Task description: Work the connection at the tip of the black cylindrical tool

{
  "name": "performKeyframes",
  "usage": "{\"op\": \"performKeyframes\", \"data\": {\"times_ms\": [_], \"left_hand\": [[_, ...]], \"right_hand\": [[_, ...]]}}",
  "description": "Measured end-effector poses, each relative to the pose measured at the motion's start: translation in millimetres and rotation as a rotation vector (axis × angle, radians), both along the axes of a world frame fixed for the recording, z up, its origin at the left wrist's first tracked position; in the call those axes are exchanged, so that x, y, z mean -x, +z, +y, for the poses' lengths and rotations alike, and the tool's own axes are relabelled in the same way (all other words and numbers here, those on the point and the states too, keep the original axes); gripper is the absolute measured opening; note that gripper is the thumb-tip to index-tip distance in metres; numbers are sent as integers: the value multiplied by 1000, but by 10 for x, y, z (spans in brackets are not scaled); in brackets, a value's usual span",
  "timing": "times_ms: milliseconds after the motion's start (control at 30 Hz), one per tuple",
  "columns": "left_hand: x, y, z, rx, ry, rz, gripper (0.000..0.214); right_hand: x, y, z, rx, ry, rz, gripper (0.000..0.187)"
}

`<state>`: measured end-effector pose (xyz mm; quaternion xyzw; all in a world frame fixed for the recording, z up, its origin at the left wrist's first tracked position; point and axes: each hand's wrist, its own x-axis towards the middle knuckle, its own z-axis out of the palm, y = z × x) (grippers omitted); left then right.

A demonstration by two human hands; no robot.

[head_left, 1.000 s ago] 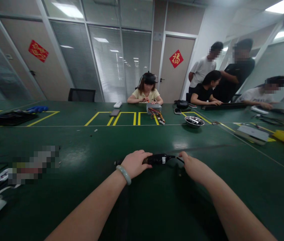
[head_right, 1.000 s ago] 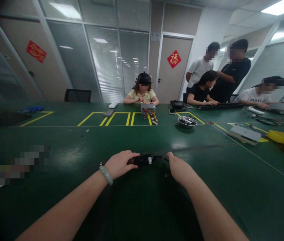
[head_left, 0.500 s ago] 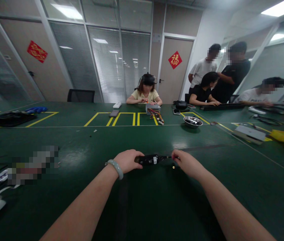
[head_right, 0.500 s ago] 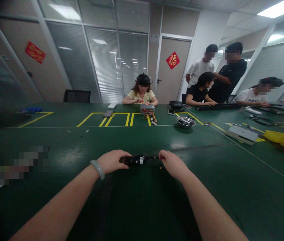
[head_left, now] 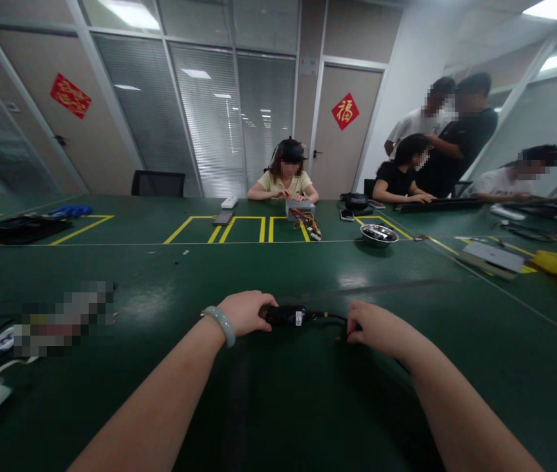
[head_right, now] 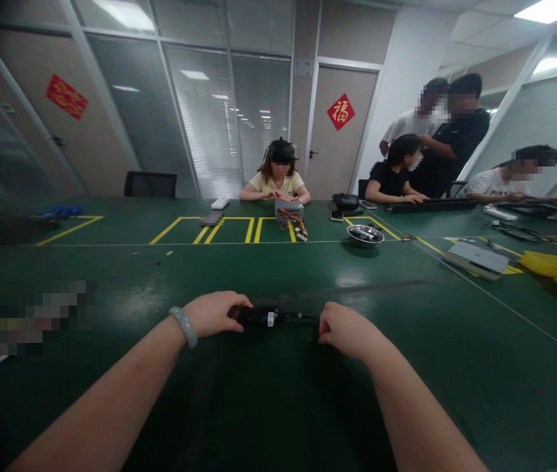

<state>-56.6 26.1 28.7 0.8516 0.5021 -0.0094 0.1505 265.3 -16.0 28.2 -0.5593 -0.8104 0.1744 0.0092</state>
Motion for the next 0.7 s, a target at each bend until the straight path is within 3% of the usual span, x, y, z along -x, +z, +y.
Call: {"op": "performKeyframes", "data": {"times_ms": [133,267,367,533,633,700], "left_hand": [[-13,7,-41,-1,21,64,45],[-41,20,-87,-22,41,103,44],[-47,50,-127,-37,29,110,43],[-281,27,-275,-181,-69,-70,66],[-593,-101,-386,-325,-98,-190,39],[-773,-200,-430,-376,-111,-218,32]], "right_hand": [[131,5,34,-138,-167,52,4],[271,8,34,-316,-332,274,12],[328,-13,39,-306,-296,333,11],[341,-76,79,-194,-230,238,9],[325,-113,104,-179,-217,223,9],[318,-134,111,-182,-210,215,10]]}}
